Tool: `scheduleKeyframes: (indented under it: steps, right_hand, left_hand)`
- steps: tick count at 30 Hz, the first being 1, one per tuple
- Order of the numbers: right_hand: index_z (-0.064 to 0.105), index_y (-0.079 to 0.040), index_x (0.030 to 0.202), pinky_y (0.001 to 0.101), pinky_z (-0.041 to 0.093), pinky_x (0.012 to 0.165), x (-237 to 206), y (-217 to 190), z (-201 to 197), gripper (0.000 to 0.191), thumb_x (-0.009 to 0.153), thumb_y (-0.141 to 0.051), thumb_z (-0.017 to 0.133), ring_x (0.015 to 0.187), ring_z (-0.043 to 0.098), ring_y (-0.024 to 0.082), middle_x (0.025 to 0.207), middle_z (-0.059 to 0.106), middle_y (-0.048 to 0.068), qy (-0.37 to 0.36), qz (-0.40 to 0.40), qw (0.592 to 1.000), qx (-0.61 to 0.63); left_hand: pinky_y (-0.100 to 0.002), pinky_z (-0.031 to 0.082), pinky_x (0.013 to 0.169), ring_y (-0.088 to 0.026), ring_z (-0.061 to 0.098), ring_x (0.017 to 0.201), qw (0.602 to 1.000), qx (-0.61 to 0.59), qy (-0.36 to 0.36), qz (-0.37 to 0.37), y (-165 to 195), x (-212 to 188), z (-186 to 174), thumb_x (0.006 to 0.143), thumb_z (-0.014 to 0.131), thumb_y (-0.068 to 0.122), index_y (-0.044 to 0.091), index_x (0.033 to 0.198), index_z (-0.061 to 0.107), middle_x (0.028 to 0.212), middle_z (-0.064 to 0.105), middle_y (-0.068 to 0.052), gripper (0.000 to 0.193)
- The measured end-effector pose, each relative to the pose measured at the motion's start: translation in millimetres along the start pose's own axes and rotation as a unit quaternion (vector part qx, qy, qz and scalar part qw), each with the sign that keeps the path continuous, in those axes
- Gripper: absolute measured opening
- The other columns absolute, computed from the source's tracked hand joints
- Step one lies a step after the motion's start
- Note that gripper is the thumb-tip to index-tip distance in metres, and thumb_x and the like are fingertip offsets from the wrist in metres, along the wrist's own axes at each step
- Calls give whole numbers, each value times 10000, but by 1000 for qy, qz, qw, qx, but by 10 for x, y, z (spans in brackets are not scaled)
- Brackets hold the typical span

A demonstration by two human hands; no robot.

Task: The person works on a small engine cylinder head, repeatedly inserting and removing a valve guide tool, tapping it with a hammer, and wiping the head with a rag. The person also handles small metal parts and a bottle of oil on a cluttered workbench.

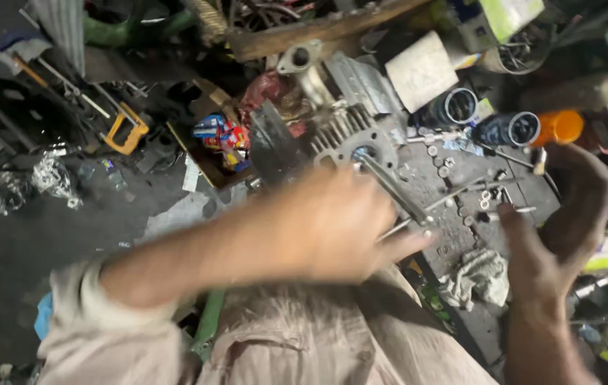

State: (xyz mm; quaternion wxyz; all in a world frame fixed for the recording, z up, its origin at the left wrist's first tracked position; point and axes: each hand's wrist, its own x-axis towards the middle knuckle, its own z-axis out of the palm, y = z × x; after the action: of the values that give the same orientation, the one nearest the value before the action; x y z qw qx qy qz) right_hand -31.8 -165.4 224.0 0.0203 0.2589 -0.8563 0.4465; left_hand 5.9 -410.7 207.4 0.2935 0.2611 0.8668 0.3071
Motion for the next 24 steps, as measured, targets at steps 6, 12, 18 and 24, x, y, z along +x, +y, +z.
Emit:
scheduleKeyframes:
  steps: [6, 12, 18, 24]
  right_hand:
    - [515, 116, 1416, 484, 549, 772, 337, -269, 306, 701, 744, -62, 609, 860, 707, 281, 1128, 699, 228, -413, -237, 778, -409]
    - [426, 174, 1381, 319, 540, 352, 627, -345, 812, 618, 897, -176, 584, 464, 647, 180, 1055, 623, 267, -576, 74, 673, -459]
    - [442, 127, 1430, 325, 514, 455, 593, -149, 813, 667, 874, -193, 623, 555, 594, 189, 966, 605, 193, -557, 261, 711, -342]
    - [563, 65, 1363, 372, 465, 635, 134, 101, 597, 505, 906, -143, 611, 748, 552, 213, 967, 606, 170, -183, 560, 777, 223]
  left_hand:
    - [-478, 556, 723, -312, 687, 687, 975, -126, 176, 43, -195, -482, 1306, 1075, 574, 375, 63, 966, 700, 707, 672, -143, 354]
    - [-412, 586, 906, -302, 716, 1204, 732, -145, 637, 192, -704, 138, 1964, 838, 839, 587, 87, 1457, 454, 1261, 751, -146, 884]
    - [-425, 500, 689, -225, 641, 984, 701, -146, 652, 250, -997, 293, 991, 851, 694, 697, 104, 1438, 523, 1064, 754, -48, 851]
    - [-335, 557, 791, -139, 732, 961, 988, -141, 65, -3, -601, 1672, -532, 886, 589, 722, 222, 1278, 696, 1174, 761, 24, 644]
